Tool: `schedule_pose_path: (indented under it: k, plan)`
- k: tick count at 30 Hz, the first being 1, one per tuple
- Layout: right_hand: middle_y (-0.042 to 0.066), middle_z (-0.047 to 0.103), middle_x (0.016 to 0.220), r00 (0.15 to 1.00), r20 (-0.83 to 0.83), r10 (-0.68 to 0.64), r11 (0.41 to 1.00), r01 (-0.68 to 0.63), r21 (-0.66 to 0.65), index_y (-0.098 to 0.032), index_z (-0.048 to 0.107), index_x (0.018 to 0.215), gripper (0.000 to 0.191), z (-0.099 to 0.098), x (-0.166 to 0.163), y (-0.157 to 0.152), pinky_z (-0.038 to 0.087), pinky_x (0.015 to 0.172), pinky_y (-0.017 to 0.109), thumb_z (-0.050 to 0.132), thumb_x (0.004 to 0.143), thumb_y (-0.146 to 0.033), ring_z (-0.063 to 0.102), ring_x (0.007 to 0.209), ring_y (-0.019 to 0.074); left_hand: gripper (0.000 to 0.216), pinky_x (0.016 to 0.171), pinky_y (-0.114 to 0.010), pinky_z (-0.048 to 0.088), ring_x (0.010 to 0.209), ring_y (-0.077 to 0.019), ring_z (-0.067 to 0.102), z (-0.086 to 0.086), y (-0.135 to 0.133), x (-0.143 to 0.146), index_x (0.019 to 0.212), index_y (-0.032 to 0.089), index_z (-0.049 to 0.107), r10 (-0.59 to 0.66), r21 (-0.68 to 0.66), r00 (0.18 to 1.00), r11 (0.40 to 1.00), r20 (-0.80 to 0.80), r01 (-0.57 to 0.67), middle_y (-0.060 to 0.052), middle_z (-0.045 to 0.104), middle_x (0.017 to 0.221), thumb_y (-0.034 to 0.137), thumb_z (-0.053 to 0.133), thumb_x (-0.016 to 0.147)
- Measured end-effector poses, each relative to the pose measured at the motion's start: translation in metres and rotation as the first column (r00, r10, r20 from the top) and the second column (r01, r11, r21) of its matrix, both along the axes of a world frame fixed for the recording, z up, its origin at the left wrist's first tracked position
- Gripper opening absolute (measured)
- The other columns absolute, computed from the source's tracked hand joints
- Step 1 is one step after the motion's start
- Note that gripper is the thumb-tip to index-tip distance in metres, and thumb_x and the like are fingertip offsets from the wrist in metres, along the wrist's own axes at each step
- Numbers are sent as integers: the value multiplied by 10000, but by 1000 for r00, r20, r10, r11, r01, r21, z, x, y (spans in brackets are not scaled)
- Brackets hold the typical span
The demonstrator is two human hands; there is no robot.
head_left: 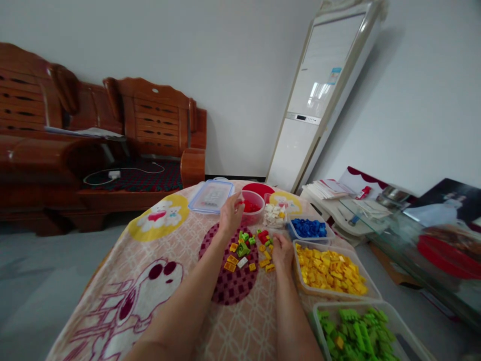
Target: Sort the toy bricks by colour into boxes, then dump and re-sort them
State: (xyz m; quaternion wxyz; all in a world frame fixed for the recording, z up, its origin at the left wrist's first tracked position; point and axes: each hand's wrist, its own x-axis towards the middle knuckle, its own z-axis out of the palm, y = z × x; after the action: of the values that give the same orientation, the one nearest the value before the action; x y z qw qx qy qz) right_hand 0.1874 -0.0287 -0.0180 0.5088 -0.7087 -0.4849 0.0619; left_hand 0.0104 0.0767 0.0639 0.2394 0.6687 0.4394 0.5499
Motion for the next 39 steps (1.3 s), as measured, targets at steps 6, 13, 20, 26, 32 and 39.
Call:
schedule_pose_path:
  k: [6,13,20,26,32,39]
  plan:
    - [120,745,918,1000,23,0,1000,-1,13,-148,764,897,387,2,-1,1,486,858,351,432,809,-325,664,879,253,222,819,-258,508,799,-159,661,6,-25,-7,930,179,744,-90,-54,975,995,-203,80,-35,734,843,201,540,845]
    - [119,751,926,1000,-15,26,999,-26,21,-151,766,908,366,6,-3,-3,493,854,354,450,806,-304,672,888,258,209,794,-252,485,817,-184,677,-9,-32,-7,908,224,772,-300,-122,807,953,-509,277,-42,757,895,191,602,791]
    - [106,758,935,1000,-23,15,1000,-15,21,-163,771,904,357,6,-2,-3,492,865,344,451,795,-278,675,890,241,263,882,-281,484,875,-196,666,-34,-18,-14,822,248,772,-323,-203,701,946,-636,252,-34,746,902,86,639,663]
    - [107,755,929,999,-29,36,999,-36,7,-163,770,897,345,6,-2,-2,494,874,340,458,784,-259,675,893,237,307,777,-271,482,774,-197,645,-32,-9,-35,756,227,759,-256,-226,714,964,-651,140,-38,724,790,44,567,602]
    - [101,754,908,999,-31,32,999,-32,12,-174,772,875,328,4,-2,-3,496,868,353,469,772,-246,671,879,243,299,719,-248,478,747,-204,637,-23,-7,-43,669,233,744,-318,-281,684,945,-656,170,-40,723,752,56,544,533]
    - [101,754,926,998,-42,42,999,-42,7,-170,770,893,342,4,-2,-3,497,875,347,462,775,-259,673,895,243,268,843,-263,488,840,-198,668,-23,-17,-20,830,248,783,-315,-185,757,949,-573,255,-39,751,885,122,591,691]
